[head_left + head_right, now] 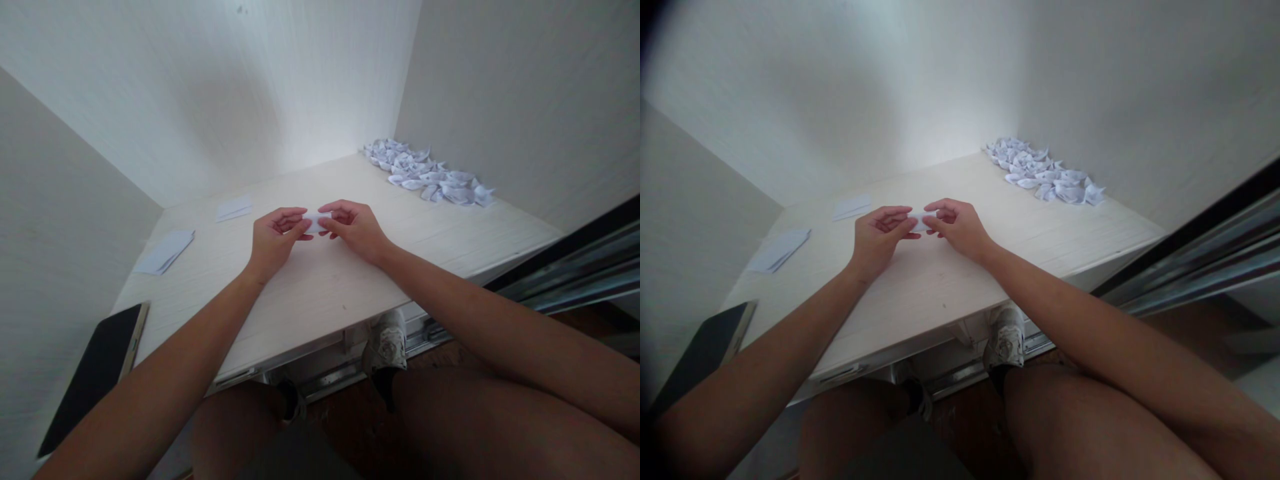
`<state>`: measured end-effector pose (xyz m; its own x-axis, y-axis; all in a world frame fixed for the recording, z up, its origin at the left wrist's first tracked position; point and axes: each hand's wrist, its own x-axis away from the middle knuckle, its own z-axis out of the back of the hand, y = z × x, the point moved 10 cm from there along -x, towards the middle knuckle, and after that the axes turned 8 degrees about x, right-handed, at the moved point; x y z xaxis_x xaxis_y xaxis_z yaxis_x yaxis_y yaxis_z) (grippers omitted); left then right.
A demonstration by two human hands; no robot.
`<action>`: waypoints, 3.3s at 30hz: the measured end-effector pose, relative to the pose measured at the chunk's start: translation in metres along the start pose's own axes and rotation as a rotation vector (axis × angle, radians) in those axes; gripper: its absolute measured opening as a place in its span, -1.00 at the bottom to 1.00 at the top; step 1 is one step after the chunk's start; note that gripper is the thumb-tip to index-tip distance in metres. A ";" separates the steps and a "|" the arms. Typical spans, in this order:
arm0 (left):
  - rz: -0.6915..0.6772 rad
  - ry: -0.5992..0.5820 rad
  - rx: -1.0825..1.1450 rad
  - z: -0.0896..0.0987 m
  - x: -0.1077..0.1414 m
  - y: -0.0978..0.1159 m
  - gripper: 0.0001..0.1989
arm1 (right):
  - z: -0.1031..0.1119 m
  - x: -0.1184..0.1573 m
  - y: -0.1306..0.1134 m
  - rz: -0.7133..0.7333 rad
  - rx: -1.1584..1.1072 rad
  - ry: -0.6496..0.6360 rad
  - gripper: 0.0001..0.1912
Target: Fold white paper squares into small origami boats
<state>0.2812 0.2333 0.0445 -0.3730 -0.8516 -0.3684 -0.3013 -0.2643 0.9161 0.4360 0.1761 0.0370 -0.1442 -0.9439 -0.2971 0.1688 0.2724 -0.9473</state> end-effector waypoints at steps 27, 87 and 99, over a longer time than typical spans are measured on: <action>0.079 -0.009 0.019 -0.001 0.002 -0.005 -0.67 | 0.006 -0.002 -0.002 0.082 0.058 0.056 -0.76; 0.140 0.008 0.038 0.003 0.003 -0.007 -0.67 | 0.005 -0.002 0.002 0.068 0.056 0.034 -0.79; 0.216 0.025 0.051 0.004 0.004 -0.015 -0.67 | 0.003 0.000 -0.001 0.063 0.089 0.000 -0.83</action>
<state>0.2805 0.2359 0.0284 -0.4120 -0.8971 -0.1595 -0.2612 -0.0514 0.9639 0.4383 0.1753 0.0388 -0.1307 -0.9254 -0.3557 0.2634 0.3135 -0.9123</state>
